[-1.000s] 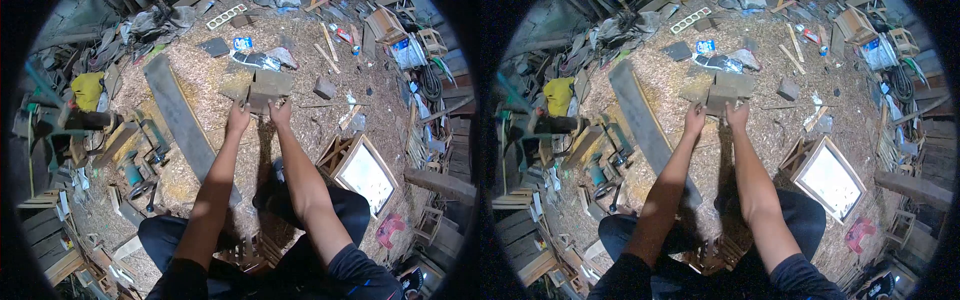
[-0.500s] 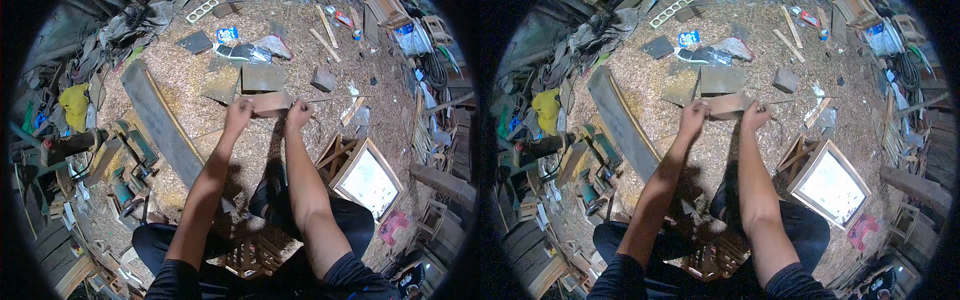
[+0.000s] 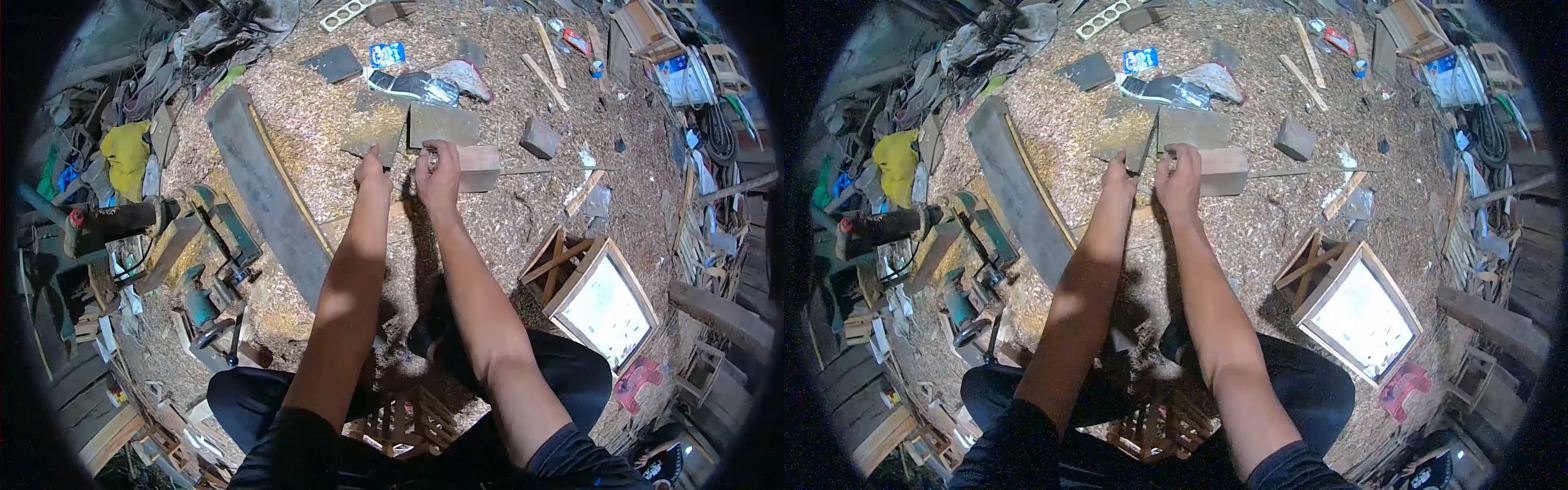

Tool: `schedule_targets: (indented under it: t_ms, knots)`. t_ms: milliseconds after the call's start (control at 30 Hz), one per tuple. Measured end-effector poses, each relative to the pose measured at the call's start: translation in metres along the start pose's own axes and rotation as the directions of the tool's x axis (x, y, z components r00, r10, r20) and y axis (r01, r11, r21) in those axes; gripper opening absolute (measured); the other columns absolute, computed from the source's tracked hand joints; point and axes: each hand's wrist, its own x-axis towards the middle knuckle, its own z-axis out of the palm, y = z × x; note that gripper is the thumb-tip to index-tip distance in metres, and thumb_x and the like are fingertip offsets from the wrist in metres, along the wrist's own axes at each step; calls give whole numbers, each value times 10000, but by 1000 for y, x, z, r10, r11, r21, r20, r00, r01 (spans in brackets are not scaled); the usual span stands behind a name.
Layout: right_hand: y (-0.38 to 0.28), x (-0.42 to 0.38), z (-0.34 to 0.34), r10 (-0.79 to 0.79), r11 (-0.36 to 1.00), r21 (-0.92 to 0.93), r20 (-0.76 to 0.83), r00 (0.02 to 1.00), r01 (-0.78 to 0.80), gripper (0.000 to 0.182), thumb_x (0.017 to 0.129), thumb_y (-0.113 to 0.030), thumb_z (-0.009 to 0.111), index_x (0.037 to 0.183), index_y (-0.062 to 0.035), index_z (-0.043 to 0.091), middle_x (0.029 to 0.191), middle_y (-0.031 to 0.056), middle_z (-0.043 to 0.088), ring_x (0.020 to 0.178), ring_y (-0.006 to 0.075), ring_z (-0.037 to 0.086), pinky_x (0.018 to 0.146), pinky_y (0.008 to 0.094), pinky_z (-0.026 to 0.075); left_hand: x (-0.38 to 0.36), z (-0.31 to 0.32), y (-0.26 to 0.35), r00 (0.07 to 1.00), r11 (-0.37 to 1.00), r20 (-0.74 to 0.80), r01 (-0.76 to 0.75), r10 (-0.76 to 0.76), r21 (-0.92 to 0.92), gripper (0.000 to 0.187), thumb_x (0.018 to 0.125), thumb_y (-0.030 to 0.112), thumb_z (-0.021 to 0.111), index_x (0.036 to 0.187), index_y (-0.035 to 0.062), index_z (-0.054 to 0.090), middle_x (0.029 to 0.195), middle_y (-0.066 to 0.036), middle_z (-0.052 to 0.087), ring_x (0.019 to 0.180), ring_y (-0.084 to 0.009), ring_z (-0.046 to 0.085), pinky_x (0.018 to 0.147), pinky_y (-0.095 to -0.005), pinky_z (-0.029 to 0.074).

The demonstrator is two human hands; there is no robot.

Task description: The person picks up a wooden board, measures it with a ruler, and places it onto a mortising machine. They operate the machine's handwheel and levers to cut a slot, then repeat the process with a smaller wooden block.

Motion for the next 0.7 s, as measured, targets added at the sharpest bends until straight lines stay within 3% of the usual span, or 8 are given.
schedule_targets:
  t_ms: [100,167,233,367,433,500,600,700]
  knots:
    - [3,-2,-2,63,998,20,27,998,-64,175,812,-6,578,984,26,582,977,201,582,964,371,560,865,417,448,-5,10,-1,986,987,164,17,9,-157,542,836,146,702,1279,-62,467,1242,-190,549,1149,-305,538,940,-473,437]
    - [8,-2,0,90,995,41,-4,996,-90,163,820,-14,575,977,31,585,962,203,586,948,369,569,862,415,451,7,23,-1,982,993,176,82,-67,-80,514,886,218,630,1299,-28,449,1279,-169,529,1183,-290,510,990,-483,403]
    - [10,-2,0,126,991,53,-15,992,-125,158,823,-21,576,972,32,589,952,202,590,938,367,574,857,415,454,1,28,1,970,997,238,67,-60,-24,611,858,304,653,1325,-10,414,1314,-155,506,1207,-279,491,1027,-485,377]
    - [1,2,0,183,981,79,-39,982,-179,184,825,-33,578,995,34,586,954,205,590,921,372,579,845,420,460,-54,40,46,983,993,144,-116,115,-5,741,690,271,799,1251,-46,432,1255,-200,489,1109,-334,533,925,-453,454]
    - [-9,2,2,172,983,81,-57,983,-167,218,834,-59,575,1030,37,571,986,213,582,947,370,572,862,422,452,-64,22,65,826,664,262,-559,500,496,759,660,264,806,1240,-58,436,1227,-217,490,1089,-348,539,903,-425,465]
    - [-17,0,6,208,977,54,-65,976,-205,256,850,-94,572,1065,42,553,1019,226,567,980,376,557,882,430,439,-113,-3,85,559,32,508,-693,655,720,799,609,252,811,1229,-73,426,1193,-228,483,1064,-363,547,896,-405,469]
    - [-43,-11,11,269,963,26,-76,960,-268,331,888,-166,563,1129,57,524,1084,254,536,1053,399,517,930,447,407,-147,-56,110,400,-237,730,-765,554,599,759,579,256,821,1172,-65,472,1148,-226,521,1041,-348,561,896,-417,468]
    - [-93,-31,3,142,968,218,-75,987,-123,461,956,-255,508,1266,84,470,1252,307,476,1213,439,436,1048,458,334,-184,-118,126,409,-88,726,-838,552,539,765,567,252,851,1153,-100,509,1119,-261,592,1055,-344,586,910,-400,464]
